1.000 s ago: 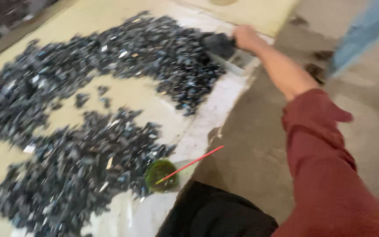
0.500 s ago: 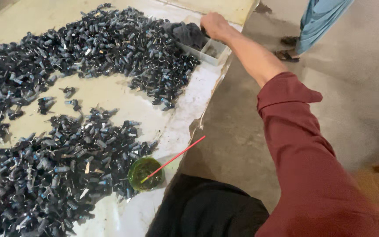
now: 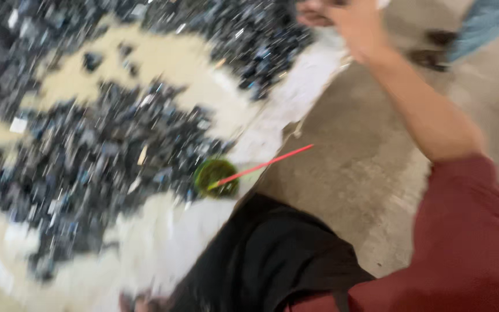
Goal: The person picks small black metal lock components one at a time from piles on the workbench, holds each in one hand, and uses a small red-handled brush to apply yellow lubricant from a green cup into the component, then places the treated piece back on the table. The cycle repeats continuously across the episode.
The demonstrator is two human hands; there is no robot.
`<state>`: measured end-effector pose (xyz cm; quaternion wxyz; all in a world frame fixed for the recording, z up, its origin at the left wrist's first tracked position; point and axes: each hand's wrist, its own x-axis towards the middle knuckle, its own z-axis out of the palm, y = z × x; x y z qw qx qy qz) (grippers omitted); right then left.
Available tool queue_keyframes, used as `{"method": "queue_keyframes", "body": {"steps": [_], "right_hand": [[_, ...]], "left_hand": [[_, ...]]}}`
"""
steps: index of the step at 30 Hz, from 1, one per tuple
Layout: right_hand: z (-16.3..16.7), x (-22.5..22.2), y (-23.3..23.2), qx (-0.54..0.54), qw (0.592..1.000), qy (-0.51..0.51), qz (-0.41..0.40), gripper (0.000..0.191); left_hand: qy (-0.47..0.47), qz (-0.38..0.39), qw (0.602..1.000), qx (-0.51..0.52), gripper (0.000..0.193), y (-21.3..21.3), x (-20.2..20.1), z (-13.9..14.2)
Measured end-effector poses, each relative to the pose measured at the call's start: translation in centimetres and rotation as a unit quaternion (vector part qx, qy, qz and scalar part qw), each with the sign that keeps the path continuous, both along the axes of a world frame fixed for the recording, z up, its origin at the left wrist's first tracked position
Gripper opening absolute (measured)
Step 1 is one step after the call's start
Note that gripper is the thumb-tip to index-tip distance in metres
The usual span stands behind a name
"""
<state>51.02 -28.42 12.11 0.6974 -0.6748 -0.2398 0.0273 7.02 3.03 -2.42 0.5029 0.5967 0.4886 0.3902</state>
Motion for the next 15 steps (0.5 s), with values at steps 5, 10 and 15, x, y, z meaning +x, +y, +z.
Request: {"method": "queue_keyframes", "body": {"steps": [5, 10, 15], "right_hand": [[-2.4, -15.0, 2.4, 0.045, 0.989, 0.051, 0.132, 0.008], [-7.2, -27.3, 11.2, 0.045, 0.852, 0.424, 0.304, 0.009], [-15.6, -27.3, 6.8, 0.089, 0.824, 0.464, 0.312, 0.016]], "left_hand": [[-0.027, -0.013, 0.999, -0.038, 0.041, -1.7, -1.6, 0.7], [-0.134, -0.129, 0.982, 0.017, 0.039, -2.2, -2.5, 1.0], [-0.081, 0.000, 0.987, -0.139, 0.044, -5.0, -2.6, 3.2]]}}
